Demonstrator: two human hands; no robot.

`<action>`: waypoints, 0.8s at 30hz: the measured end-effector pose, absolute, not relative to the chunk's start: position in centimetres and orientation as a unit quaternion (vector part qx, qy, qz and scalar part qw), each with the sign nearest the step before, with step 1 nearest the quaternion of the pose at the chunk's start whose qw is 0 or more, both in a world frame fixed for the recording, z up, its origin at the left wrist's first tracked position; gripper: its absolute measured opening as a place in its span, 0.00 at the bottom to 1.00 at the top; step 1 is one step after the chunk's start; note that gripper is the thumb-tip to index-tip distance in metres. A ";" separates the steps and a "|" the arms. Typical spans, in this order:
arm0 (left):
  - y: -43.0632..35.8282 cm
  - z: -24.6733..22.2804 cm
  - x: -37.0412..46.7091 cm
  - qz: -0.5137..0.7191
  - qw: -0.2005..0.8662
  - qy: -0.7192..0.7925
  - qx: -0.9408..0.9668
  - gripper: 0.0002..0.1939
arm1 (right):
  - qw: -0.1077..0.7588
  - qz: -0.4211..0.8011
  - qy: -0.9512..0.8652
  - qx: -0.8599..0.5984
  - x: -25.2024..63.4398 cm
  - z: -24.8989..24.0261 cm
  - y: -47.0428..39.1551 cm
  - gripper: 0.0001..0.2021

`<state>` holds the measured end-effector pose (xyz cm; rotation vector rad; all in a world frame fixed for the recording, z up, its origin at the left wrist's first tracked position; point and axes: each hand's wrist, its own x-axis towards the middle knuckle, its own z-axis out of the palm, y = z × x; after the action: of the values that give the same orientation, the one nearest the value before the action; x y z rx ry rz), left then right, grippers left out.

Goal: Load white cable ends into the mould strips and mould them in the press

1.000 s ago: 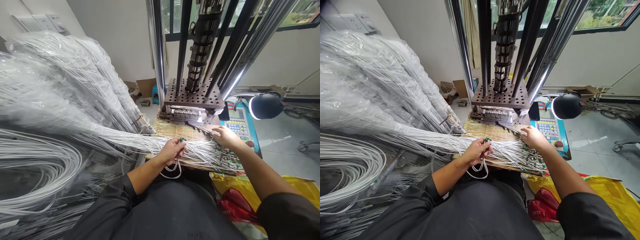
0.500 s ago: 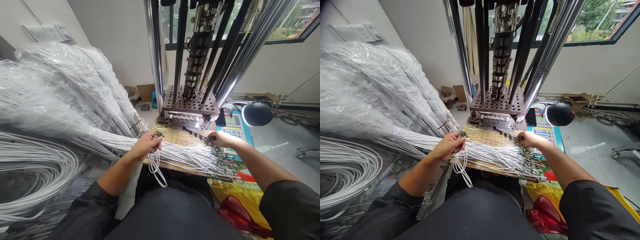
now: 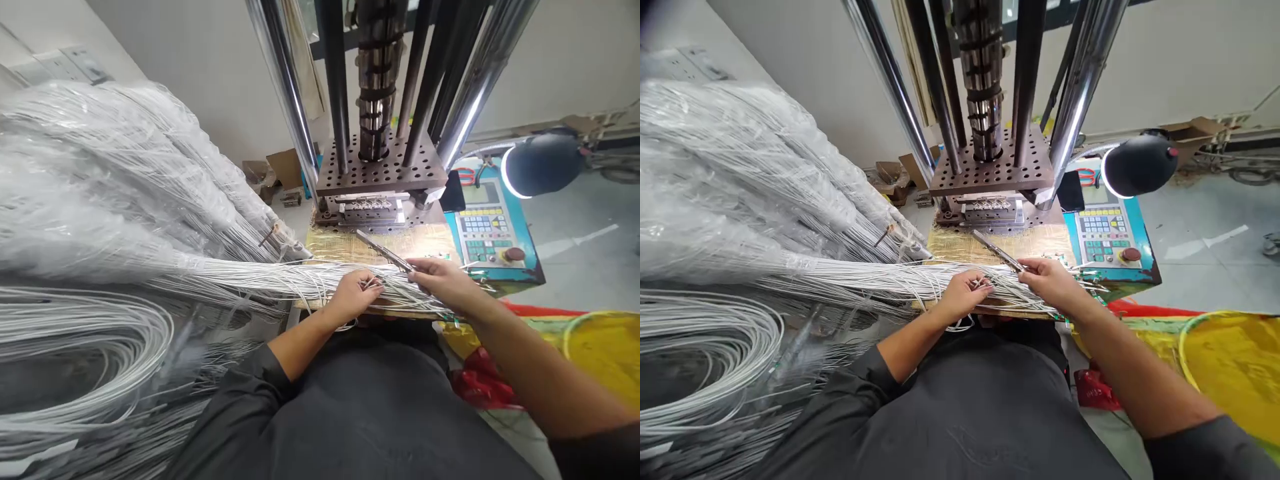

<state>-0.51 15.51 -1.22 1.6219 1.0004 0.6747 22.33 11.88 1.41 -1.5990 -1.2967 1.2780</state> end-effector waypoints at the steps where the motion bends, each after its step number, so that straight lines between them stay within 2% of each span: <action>1: 15.0 -1.8 -0.4 0.278 0.550 0.420 0.666 0.13 | 0.375 0.504 -0.497 -0.600 21.8 0.8 10.9 0.24; 6: 14.3 -2.9 -0.2 0.252 0.670 0.394 0.577 0.19 | 0.440 0.474 -0.529 -0.549 20.5 -0.7 9.3 0.20; 12: 14.6 -3.0 0.6 0.255 0.745 0.379 0.487 0.24 | 0.453 0.456 -0.535 -0.549 20.4 -1.3 9.4 0.23; 18: 14.9 -3.0 0.8 0.282 0.729 0.384 0.490 0.23 | 0.421 0.436 -0.551 -0.574 20.6 -1.7 9.7 0.24; 24: 15.4 -3.5 0.8 0.303 0.681 0.429 0.511 0.19 | 0.428 0.444 -0.528 -0.584 20.8 -2.3 9.9 0.25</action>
<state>0.83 15.42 -3.53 1.1466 0.9627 0.6799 20.80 9.87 -2.33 -1.4582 -1.3188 1.1083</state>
